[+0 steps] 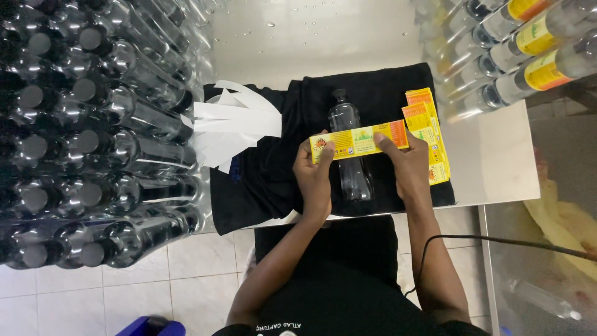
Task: The person repeatedly picks up clear plastic bottles, peels yellow labels from a stack, and wraps them around the bottles by hand. After applying each label, the person places the labeled bottle into a metal rack on the right side of the table.
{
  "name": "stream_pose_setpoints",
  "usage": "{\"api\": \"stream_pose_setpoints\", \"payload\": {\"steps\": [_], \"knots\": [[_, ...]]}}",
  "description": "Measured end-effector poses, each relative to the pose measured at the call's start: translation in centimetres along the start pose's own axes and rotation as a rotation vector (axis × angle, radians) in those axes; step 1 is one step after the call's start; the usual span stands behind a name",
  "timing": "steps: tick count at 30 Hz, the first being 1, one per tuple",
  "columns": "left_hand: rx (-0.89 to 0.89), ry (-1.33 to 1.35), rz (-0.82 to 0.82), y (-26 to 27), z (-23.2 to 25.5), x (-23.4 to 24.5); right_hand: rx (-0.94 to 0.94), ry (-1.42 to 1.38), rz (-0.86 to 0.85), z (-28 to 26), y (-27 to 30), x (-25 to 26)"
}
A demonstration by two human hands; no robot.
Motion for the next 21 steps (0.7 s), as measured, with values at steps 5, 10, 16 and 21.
{"api": "stream_pose_setpoints", "payload": {"steps": [5, 10, 16, 21], "knots": [[0.049, 0.032, 0.002, -0.6, -1.3, -0.2, -0.021, -0.033, 0.010, 0.2, -0.4, -0.5], [0.040, 0.034, 0.027, -0.9, -2.6, 0.6, -0.057, -0.107, -0.001, 1.9, -1.6, -0.6], [0.074, -0.007, 0.032, -0.9, -2.3, 0.7, -0.030, -0.174, 0.005, 1.9, -1.7, -0.9], [0.064, -0.022, 0.035, -0.9, -2.0, 0.6, -0.022, -0.209, 0.003, 2.1, -1.9, -1.0]]}}
Point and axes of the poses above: each hand's wrist, its own y-axis away from the middle knuckle, its own x-axis out of the back of the hand, z = x × y, the point moved 8 cm from there along -y, towards the middle knuckle, and after that the axes turned 5 degrees about -z, right-handed, at the moved point
